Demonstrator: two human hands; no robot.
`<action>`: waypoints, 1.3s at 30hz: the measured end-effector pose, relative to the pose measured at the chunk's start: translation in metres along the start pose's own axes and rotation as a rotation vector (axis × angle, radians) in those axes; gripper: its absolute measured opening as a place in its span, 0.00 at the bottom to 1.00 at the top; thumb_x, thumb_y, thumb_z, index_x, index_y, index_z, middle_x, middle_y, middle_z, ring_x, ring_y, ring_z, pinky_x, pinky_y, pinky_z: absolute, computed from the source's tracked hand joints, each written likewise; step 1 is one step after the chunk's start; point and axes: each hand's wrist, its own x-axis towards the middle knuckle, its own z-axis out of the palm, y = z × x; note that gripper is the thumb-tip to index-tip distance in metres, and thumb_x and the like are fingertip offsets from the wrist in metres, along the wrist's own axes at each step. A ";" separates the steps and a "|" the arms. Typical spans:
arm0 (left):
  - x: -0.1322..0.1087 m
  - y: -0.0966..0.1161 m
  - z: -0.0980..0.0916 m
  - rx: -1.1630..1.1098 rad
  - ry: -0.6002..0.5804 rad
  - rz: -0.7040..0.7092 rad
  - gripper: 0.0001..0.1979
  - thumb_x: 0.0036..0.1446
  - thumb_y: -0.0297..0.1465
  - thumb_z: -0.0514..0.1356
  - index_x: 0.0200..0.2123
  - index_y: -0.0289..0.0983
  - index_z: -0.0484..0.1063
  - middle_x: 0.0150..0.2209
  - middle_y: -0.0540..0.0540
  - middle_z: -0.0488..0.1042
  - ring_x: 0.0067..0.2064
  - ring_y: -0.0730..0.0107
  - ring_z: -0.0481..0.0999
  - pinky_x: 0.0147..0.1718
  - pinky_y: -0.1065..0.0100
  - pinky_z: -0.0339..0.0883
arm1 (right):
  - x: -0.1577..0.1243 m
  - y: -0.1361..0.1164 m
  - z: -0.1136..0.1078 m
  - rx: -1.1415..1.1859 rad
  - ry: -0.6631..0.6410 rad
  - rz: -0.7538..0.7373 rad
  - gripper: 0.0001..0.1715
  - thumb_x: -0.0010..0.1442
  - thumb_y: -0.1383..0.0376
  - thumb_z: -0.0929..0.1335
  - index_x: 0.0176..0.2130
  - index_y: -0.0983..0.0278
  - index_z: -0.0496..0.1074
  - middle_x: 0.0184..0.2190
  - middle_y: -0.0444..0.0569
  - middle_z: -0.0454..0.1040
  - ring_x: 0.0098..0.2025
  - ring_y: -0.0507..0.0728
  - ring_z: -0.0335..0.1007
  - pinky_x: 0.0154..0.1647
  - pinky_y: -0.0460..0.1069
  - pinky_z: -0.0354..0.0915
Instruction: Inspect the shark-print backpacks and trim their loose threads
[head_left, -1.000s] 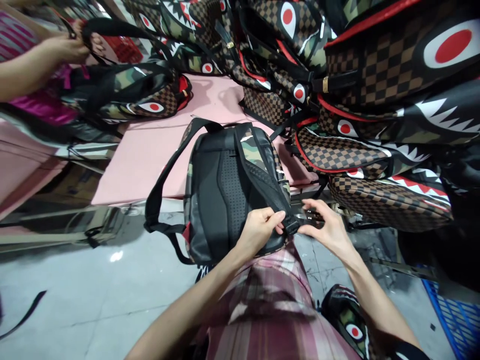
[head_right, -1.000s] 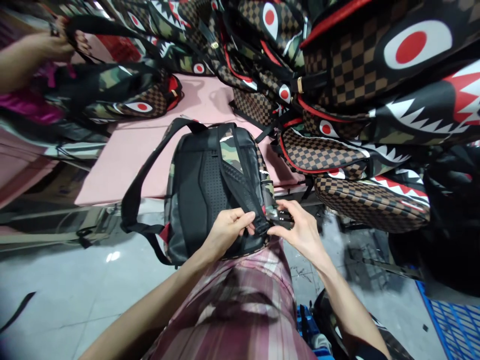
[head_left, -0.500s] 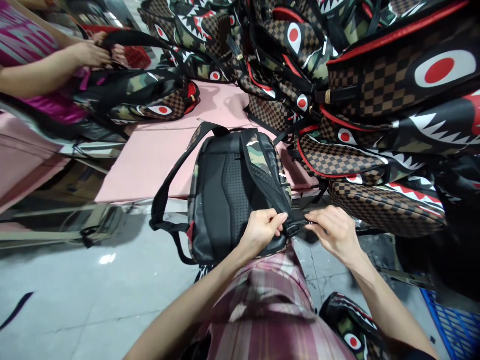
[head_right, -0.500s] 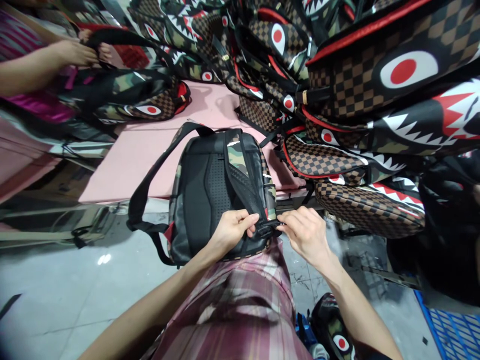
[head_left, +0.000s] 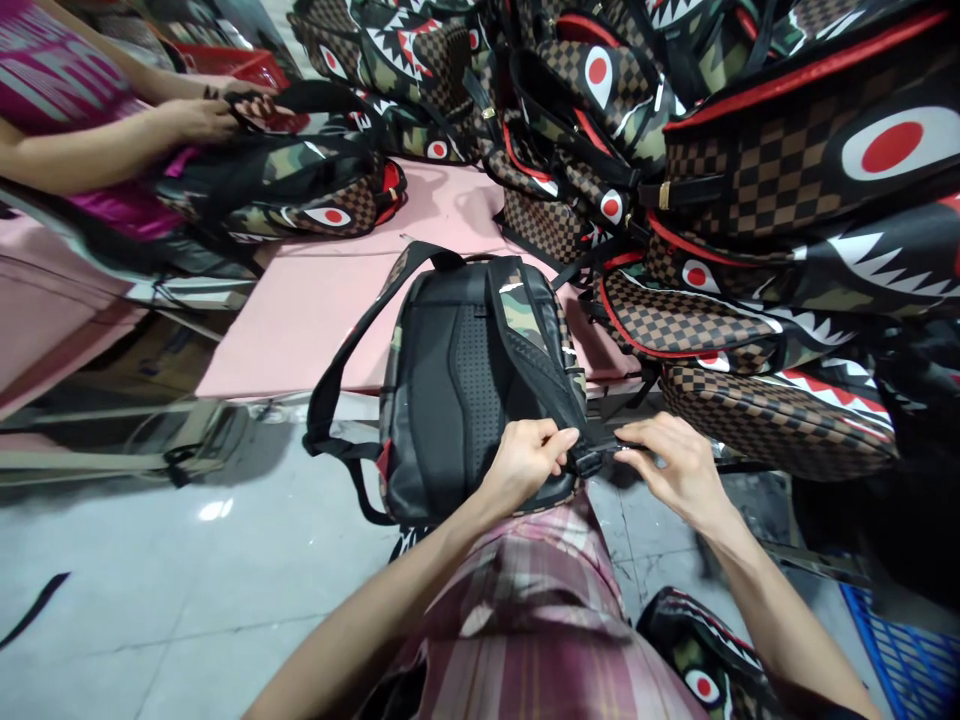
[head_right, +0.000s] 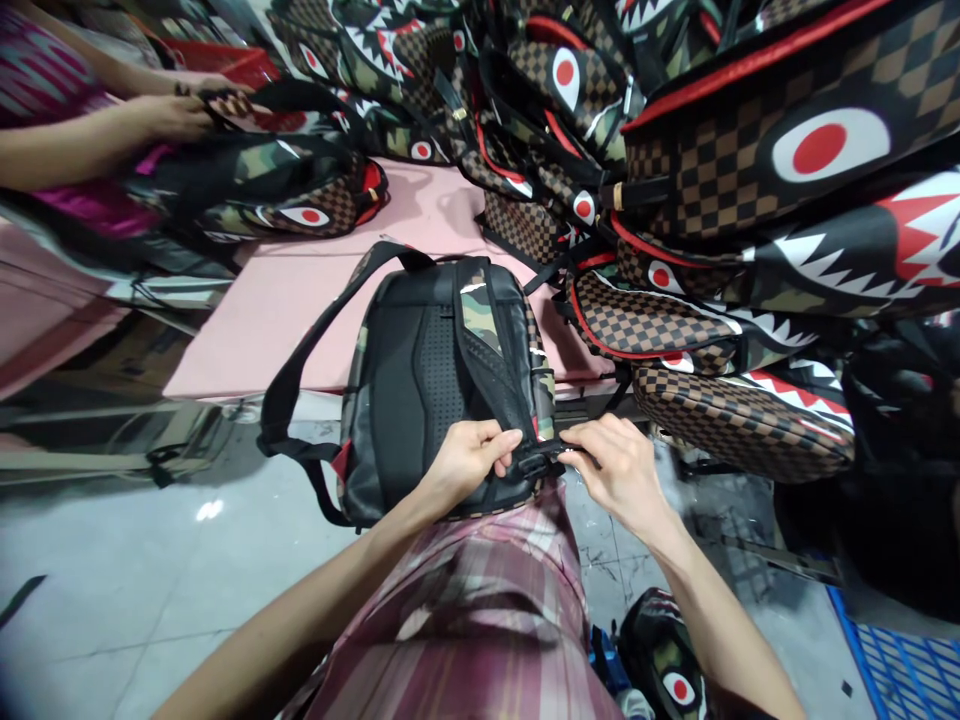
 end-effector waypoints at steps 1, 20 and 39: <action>0.000 -0.001 0.000 -0.002 0.000 0.000 0.19 0.52 0.41 0.54 0.15 0.36 0.66 0.13 0.49 0.67 0.17 0.74 0.67 0.21 0.73 0.58 | 0.001 0.000 -0.001 -0.026 -0.016 -0.023 0.09 0.59 0.62 0.65 0.38 0.63 0.72 0.33 0.49 0.76 0.34 0.54 0.68 0.35 0.50 0.60; 0.002 -0.010 0.001 -0.015 -0.019 -0.013 0.19 0.51 0.41 0.54 0.15 0.36 0.65 0.13 0.50 0.66 0.16 0.76 0.65 0.20 0.73 0.57 | 0.011 0.012 0.005 0.015 -0.131 -0.064 0.11 0.59 0.59 0.65 0.38 0.62 0.73 0.34 0.50 0.76 0.34 0.55 0.68 0.36 0.50 0.61; 0.004 -0.017 0.002 -0.100 -0.066 -0.067 0.18 0.50 0.39 0.54 0.14 0.35 0.64 0.13 0.50 0.66 0.16 0.76 0.65 0.19 0.73 0.57 | 0.017 0.015 0.017 0.172 -0.197 -0.013 0.10 0.59 0.60 0.65 0.36 0.63 0.73 0.31 0.48 0.76 0.33 0.54 0.67 0.35 0.48 0.62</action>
